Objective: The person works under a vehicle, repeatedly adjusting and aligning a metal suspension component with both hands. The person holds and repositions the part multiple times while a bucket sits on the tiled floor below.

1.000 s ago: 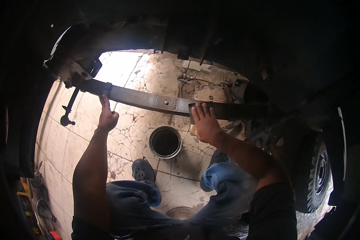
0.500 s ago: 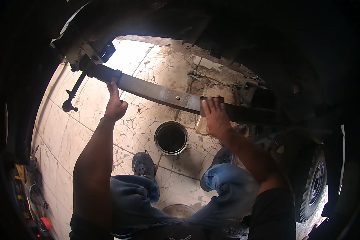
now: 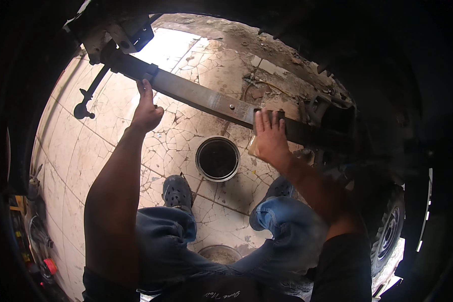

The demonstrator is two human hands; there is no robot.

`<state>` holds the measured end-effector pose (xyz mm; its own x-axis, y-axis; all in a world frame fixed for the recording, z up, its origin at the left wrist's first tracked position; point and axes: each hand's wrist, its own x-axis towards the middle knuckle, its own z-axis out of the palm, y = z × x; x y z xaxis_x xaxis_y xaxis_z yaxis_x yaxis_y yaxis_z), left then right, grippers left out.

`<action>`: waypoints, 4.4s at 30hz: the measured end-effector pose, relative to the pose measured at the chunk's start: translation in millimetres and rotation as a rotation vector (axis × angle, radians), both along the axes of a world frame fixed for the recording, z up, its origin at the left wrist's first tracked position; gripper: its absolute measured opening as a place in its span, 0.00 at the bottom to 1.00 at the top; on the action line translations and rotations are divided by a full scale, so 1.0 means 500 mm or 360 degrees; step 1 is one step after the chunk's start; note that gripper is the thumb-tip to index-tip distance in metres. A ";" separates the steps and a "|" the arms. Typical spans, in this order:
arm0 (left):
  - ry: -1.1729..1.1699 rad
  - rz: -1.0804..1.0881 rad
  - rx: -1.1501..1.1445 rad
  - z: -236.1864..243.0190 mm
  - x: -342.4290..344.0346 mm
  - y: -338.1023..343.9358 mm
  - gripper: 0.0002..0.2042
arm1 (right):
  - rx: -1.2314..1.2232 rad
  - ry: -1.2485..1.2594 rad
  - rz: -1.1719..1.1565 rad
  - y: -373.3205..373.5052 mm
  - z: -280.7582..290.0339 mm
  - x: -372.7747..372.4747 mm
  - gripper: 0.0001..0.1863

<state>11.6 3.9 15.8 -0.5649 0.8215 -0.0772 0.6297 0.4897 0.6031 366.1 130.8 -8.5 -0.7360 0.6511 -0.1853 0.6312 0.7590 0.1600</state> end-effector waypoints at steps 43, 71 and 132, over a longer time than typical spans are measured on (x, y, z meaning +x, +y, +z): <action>-0.0062 0.0035 -0.0062 0.017 0.006 -0.004 0.48 | -0.0145 0.0045 0.0017 0.029 0.011 -0.094 0.58; 0.0075 0.0069 0.0013 -0.016 0.000 0.003 0.49 | -0.0098 0.0163 -0.0010 0.005 -0.002 -0.115 0.52; -0.0007 -0.0004 -0.0039 0.011 -0.006 -0.011 0.48 | 0.0011 0.0118 0.0309 -0.008 -0.010 -0.065 0.47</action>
